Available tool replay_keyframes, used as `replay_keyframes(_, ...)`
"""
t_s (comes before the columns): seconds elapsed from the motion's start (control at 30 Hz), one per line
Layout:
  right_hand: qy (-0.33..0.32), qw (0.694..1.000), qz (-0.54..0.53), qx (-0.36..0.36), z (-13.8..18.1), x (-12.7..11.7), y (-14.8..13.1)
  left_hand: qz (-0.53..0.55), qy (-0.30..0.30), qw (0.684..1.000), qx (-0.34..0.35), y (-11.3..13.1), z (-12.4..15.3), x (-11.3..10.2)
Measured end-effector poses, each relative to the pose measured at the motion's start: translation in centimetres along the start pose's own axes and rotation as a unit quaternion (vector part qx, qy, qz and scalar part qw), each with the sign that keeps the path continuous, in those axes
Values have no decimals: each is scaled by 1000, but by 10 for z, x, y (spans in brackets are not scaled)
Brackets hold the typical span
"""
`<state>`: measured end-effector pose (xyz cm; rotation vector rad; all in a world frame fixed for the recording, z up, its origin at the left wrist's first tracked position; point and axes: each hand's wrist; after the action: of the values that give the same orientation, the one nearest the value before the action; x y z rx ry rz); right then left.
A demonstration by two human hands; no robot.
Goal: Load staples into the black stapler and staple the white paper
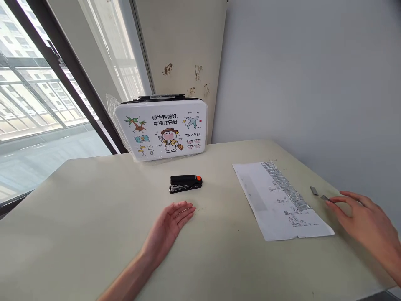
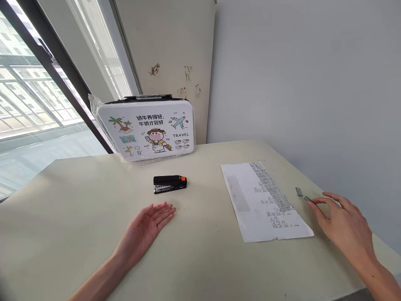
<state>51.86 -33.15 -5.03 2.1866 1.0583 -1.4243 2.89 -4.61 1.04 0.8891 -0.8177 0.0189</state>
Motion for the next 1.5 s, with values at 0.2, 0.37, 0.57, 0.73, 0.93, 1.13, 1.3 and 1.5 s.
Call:
replay_keyframes(0.2, -27, 998, -2, 52, 7, 8, 8, -8, 19, 1000, -3, 2, -2, 1)
replay_keyframes(0.37, 9, 994, -111, 5, -3, -36, -61, -9, 9, 1000, 0, 2, -2, 2)
replay_keyframes(0.57, -201, 882, -418, -84, 16, -78, -220, -24, -6, 1000, 1, 3, 0, 2)
replay_keyframes(0.73, -400, 705, -549, -204, 43, -53, -316, -63, 8, 997, 35, 4, 5, 6)
replay_keyframes(0.93, -370, 710, -554, -228, 56, -31, -339, -62, -23, 997, 36, 4, 4, 1)
replay_keyframes(1.13, -316, 738, -556, -217, 57, -33, -332, 5, -17, 1000, -11, 9, 0, -7)
replay_keyframes(1.3, -301, 746, -543, -240, 59, -32, -333, 55, -1, 998, -5, 11, 0, -9)
replay_keyframes(1.5, -283, 753, -529, -269, 61, -32, -332, 105, 17, 994, -14, 16, 0, -4)
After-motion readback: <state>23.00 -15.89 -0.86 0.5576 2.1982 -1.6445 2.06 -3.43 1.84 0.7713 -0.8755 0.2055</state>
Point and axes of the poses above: each hand's wrist, its own z-axis away from the middle knuckle, its own x-axis out of the palm, y = z × x, and after that the axes turned 1 degree about -x, right-handed
